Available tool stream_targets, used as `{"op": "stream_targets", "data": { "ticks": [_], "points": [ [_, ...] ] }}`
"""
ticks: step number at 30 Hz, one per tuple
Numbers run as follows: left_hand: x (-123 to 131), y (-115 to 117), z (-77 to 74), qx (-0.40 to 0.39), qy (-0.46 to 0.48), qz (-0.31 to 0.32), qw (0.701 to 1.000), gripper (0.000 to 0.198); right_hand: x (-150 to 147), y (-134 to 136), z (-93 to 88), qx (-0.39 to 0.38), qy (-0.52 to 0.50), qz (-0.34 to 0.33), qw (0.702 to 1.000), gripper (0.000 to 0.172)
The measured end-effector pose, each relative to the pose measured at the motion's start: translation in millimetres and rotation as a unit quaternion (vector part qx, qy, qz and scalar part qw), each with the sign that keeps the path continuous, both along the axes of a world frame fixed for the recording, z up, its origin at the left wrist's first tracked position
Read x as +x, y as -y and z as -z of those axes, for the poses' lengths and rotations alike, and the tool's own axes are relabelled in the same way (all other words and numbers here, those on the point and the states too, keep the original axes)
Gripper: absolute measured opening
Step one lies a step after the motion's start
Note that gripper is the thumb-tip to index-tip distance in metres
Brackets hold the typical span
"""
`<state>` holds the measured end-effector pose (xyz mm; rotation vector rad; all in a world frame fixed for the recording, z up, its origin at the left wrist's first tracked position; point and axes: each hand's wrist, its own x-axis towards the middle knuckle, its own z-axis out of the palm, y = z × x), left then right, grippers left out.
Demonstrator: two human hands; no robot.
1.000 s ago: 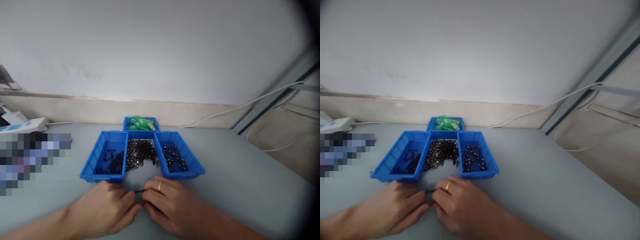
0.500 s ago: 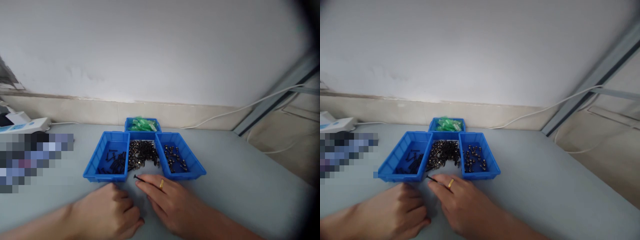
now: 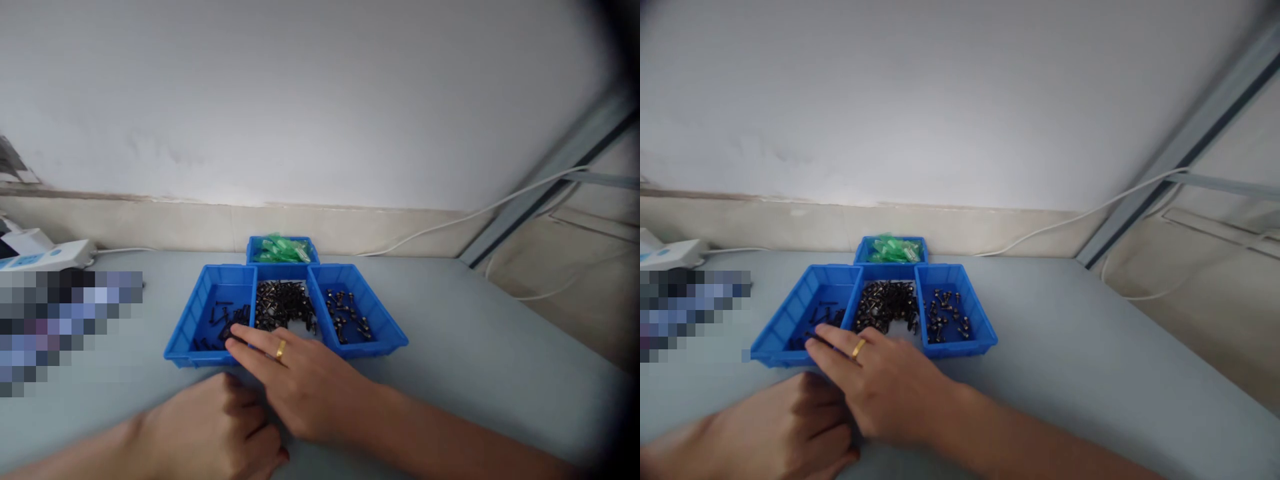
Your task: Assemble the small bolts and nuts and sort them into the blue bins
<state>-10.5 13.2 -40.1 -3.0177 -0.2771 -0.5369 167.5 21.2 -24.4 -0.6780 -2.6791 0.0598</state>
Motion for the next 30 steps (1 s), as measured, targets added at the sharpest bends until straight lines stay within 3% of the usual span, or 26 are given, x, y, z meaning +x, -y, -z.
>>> {"op": "stream_targets", "data": {
  "ticks": [14, 21, 26, 30],
  "points": [
    [3, -1, -3.9, 0.007, 0.007, 0.005, 1.000, 0.043, -4, -4, 10.7, -0.028, 0.003, 0.003, 1.000, 0.046],
    [0, 1, -2.4, 0.001, -0.029, 0.013, 0.999, 0.037, 7, 1, 9.1, 0.029, 0.012, 0.108, 0.994, 0.049],
    [1, 2, -3.7, -0.001, -0.042, 0.005, 0.999, 0.035, 5, 7, 14.7, 0.072, 0.010, 0.115, 0.991, 0.056],
    [3, 0, -5.2, -0.006, -0.033, 0.013, 0.999, 0.036, 1, 7, 18.0, 0.064, 0.030, 0.153, 0.986, 0.059]
  ]
}}
